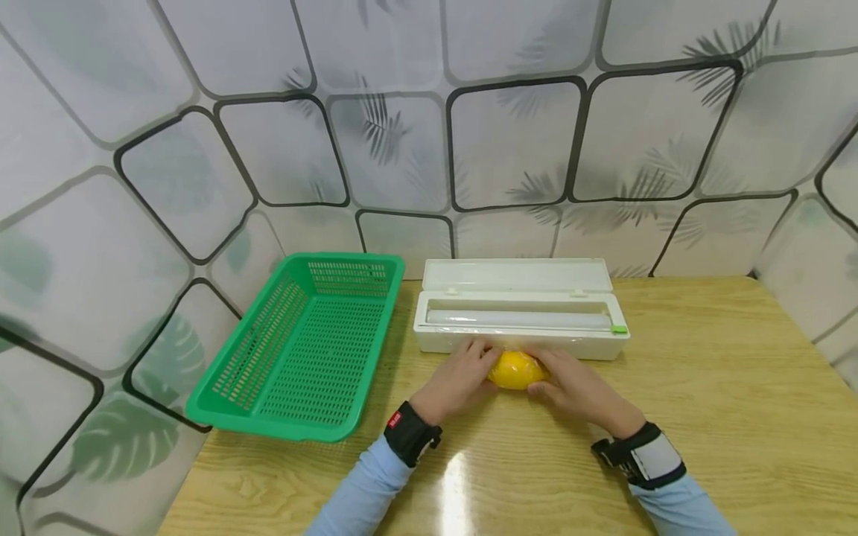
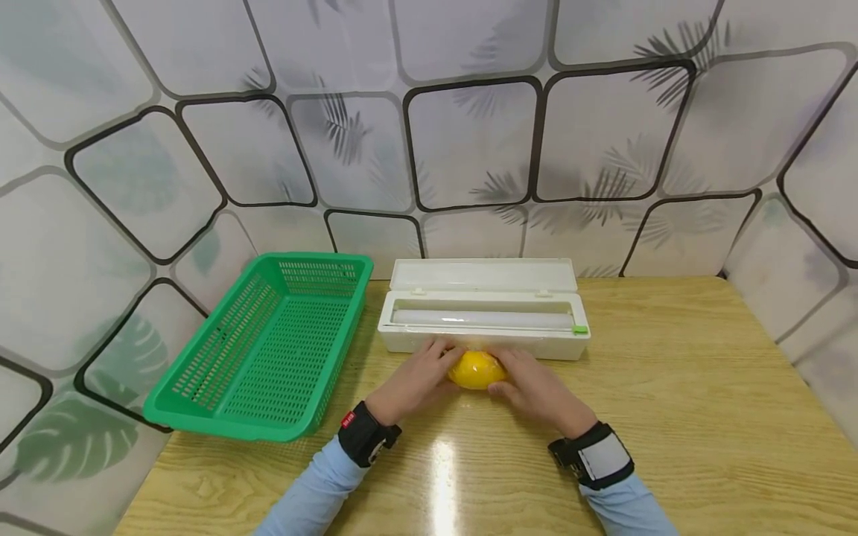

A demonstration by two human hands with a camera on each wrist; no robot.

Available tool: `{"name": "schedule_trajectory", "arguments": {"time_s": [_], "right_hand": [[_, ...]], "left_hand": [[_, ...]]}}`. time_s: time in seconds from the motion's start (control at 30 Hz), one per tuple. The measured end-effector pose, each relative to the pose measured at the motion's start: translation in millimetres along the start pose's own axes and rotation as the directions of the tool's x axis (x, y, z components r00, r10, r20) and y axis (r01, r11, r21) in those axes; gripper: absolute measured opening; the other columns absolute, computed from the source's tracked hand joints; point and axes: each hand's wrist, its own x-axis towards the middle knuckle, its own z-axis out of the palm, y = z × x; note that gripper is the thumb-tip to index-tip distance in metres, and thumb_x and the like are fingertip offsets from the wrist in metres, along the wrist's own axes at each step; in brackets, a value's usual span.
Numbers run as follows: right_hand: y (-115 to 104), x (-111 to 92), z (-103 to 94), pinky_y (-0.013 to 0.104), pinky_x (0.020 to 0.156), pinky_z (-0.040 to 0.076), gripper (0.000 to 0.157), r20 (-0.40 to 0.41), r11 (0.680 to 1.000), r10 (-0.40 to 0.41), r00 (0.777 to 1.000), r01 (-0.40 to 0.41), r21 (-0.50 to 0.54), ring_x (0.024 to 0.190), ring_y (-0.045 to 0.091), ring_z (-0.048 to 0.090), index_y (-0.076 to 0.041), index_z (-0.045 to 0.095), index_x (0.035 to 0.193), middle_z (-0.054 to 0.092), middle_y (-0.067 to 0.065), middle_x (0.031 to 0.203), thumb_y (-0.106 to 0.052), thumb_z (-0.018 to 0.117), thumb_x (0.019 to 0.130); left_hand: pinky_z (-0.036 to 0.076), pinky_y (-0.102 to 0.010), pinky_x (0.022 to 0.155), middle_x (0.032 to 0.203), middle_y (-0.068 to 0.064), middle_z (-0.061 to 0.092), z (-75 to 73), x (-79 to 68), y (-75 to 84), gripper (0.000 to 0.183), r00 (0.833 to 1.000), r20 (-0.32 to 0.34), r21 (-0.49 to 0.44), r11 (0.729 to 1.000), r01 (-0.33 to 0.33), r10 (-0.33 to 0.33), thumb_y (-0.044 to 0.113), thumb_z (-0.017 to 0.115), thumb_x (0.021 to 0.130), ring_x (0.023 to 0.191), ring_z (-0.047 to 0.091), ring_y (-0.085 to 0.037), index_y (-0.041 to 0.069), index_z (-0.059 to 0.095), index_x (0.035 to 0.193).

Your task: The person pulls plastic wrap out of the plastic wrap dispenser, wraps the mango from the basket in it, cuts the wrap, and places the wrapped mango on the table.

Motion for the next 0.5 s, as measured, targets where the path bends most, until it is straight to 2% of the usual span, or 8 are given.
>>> {"name": "schedule_trajectory", "arguments": {"time_s": [0.1,0.23,0.37,0.5], "right_hand": [[1.8,1.1,1.4,0.051,0.096,0.049,0.053,0.014,0.997,0.050,0.999,-0.050,0.057,0.113,0.030,0.059,0.003,0.050,0.136,0.060,0.018,0.129,-0.014,0.072,0.090],[2.8,1.8,2.7,0.052,0.097,0.049,0.056,0.022,0.985,0.111,0.994,-0.113,0.131,0.115,0.031,0.059,0.004,0.043,0.138,0.057,0.022,0.130,-0.012,0.071,0.092],[1.9,1.5,1.7,0.050,0.095,0.050,0.053,0.012,0.979,0.124,0.992,-0.124,0.162,0.113,0.031,0.060,0.005,0.044,0.134,0.058,0.022,0.127,-0.011,0.071,0.092],[0.2,2.6,0.8,0.048,0.093,0.051,0.045,0.011,0.979,0.129,0.992,-0.129,0.158,0.108,0.026,0.060,0.003,0.051,0.129,0.061,0.015,0.121,-0.012,0.071,0.092]], "left_hand": [[0.042,-0.034,0.105,0.130,-0.010,0.057,1.3,0.1,-2.4,0.057,1.000,-0.025,0.004,1.000,-0.018,0.019,0.025,0.078,0.087,0.119,0.053,-0.025,0.005,0.052,0.134],[0.039,-0.034,0.108,0.133,-0.011,0.058,1.2,0.6,-4.2,0.060,1.000,-0.006,-0.020,1.000,-0.007,0.007,0.025,0.076,0.089,0.122,0.053,-0.025,0.002,0.047,0.136],[0.039,-0.034,0.108,0.133,-0.010,0.058,1.5,0.5,-5.0,0.057,1.000,0.019,-0.044,0.999,0.022,-0.021,0.026,0.074,0.091,0.122,0.053,-0.025,0.002,0.047,0.134],[0.039,-0.034,0.107,0.128,-0.009,0.059,2.2,0.2,-6.6,0.049,1.000,0.013,-0.054,0.999,0.005,-0.005,0.024,0.073,0.091,0.120,0.053,-0.024,0.003,0.050,0.128]]}}
